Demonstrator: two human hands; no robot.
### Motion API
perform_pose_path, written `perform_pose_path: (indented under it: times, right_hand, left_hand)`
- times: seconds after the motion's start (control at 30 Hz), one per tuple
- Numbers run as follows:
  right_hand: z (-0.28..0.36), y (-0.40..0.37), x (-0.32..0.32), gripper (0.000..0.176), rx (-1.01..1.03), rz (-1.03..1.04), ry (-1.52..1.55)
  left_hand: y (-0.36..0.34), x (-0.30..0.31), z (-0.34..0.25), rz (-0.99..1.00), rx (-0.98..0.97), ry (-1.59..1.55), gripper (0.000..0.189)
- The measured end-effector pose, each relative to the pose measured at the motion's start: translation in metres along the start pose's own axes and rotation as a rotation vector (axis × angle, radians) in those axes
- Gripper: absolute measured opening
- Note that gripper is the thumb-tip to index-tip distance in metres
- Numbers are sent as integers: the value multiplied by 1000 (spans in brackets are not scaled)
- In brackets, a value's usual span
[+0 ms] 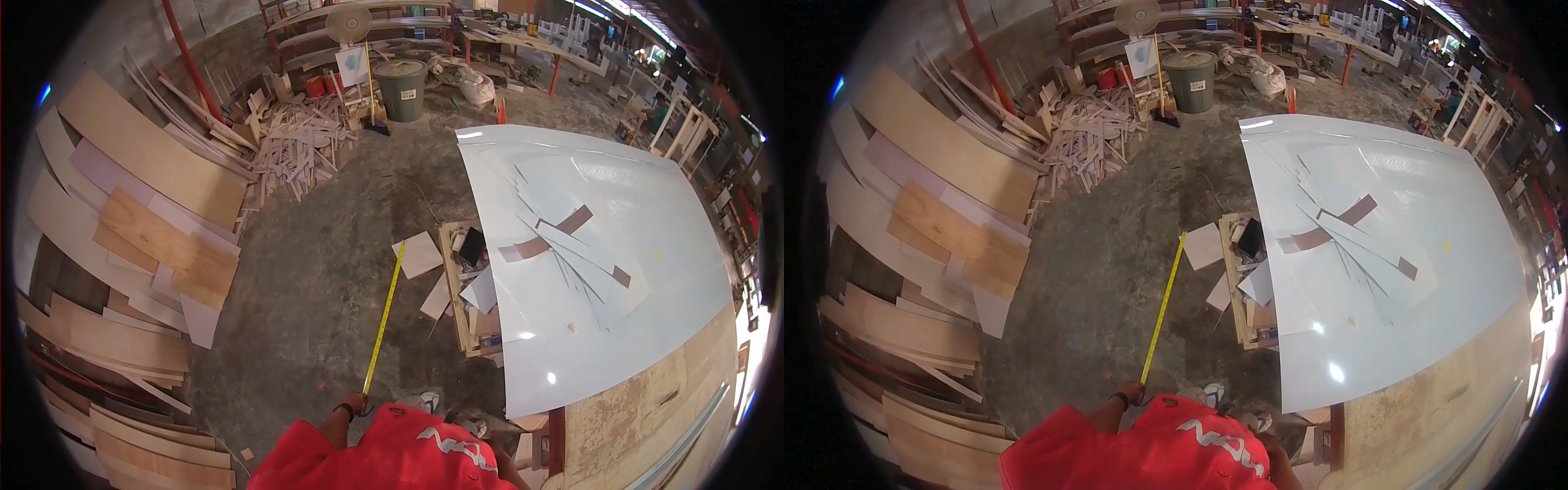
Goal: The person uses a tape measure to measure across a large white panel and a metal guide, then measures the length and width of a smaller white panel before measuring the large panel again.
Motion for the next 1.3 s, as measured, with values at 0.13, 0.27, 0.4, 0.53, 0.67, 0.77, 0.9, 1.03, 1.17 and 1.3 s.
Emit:
perform_pose_path:
  times: [0.13, 0.27, 0.4, 0.53, 0.67, 0.77, 0.9, 1.03, 1.17, 1.3]
  right_hand:
    - [12, -5, 18, 54, -82, 32, 83]
    - [18, -7, 28, 53, -115, 34, 115]
    - [22, -8, 33, 52, -128, 33, 131]
    - [26, -7, 38, 51, -126, 29, 141]
    - [30, -7, 40, 50, -114, 34, 151]
    - [34, -8, 41, 50, -97, 32, 163]
    - [58, -16, 59, 49, 5, -11, 252]
    - [86, -19, 75, 49, -13, 124, 28]
    - [131, -54, 123, 56, -140, -47, 291]
    - [121, -84, 111, 54, -524, -143, 481]
  left_hand:
    - [0, -6, 1, -12, 31, -212, 14]
    - [-1, -13, 1, 72, 32, -82, 20]
    - [-7, -19, 3, 81, 67, 63, 15]
    - [-11, -19, 6, 75, 75, 77, 14]
    - [-10, -11, 8, 74, 130, -37, 15]
    - [-11, -7, 9, 52, 113, -100, 15]
    - [-13, -16, 19, 69, 646, -1247, 15]
    - [10, 41, 26, -570, 234, -537, 15]
    - [28, 122, 27, -492, 271, -959, 16]
    - [26, 244, -22, -587, 80, -768, 21]
Point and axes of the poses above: each hand's wrist, its own y-axis towards the middle knuckle, its own x-axis out of the back of the hand, z = x × y, the point moved 6 cm from there along y, towards the middle knuckle, and after that the axes turned 3 degrees about x, right-handed, at the moved point
